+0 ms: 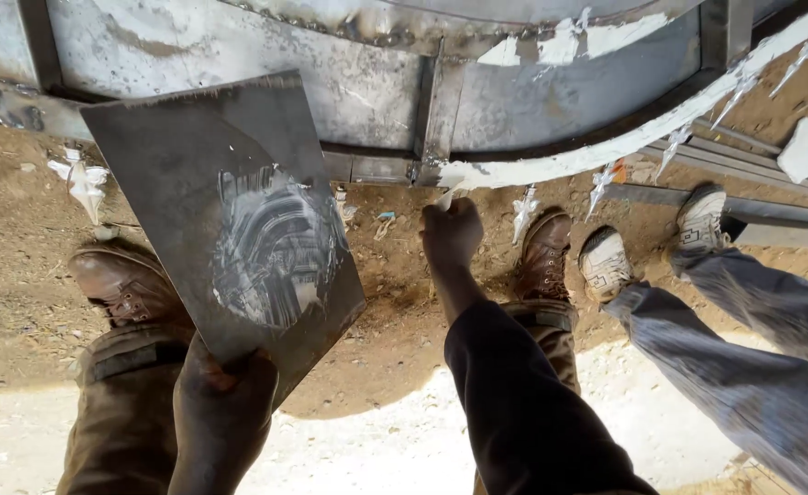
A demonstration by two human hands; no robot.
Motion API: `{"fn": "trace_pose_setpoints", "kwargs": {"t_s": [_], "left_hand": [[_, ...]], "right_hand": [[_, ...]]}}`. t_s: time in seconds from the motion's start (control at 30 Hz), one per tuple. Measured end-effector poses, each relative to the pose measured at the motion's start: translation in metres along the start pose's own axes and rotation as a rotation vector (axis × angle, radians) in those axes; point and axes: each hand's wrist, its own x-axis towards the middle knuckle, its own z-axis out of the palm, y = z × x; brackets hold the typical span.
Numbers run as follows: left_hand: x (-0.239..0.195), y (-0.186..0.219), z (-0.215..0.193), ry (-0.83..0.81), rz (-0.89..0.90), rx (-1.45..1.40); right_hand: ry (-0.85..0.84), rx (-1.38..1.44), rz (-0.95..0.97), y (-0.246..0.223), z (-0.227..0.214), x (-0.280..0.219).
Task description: Applying white filler to the joints of a metal gate using a small spreader to prepare it for painting.
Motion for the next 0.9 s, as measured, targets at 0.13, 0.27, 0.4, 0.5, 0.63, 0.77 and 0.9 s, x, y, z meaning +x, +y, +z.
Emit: {"fn": "trace_pose_setpoints", "kwargs": {"t_s": [0.13, 0.27, 0.4, 0.5, 0.63, 0.77, 0.9], "left_hand": [[-0.003, -0.004, 0.014, -0.003, 0.026, 0.018], [-0.003, -0.005, 0.022, 0.002, 0.024, -0.016], [-0.003, -0.006, 0.028, 0.015, 0.06, -0.052], [-0.003, -0.004, 0.029, 0.009, 0.031, -0.034], [-0.003, -0.008, 0.028, 0.015, 0.059, -0.034], [-0.004, -0.002, 0.021, 0.003, 0.01, -0.013], [-0.003, -0.01, 0.02, 0.015, -0.008, -0.031]], "right_hand": [[-0.21, 0.363, 0.137, -0.005, 0.013, -0.016], [-0.33, 0.539, 0.31, -0.002, -0.003, -0.029], [-0.072, 0.449, 0.22, 0.038, -0.04, -0.024], [0.101, 0.518, 0.112, 0.068, -0.043, 0.015], [0.078, 0.653, 0.15, 0.056, -0.022, 0.022], [0.11, 0.785, 0.093, 0.051, 0.01, 0.025], [0.107, 0.698, 0.024, 0.024, 0.01, 0.004]]}}
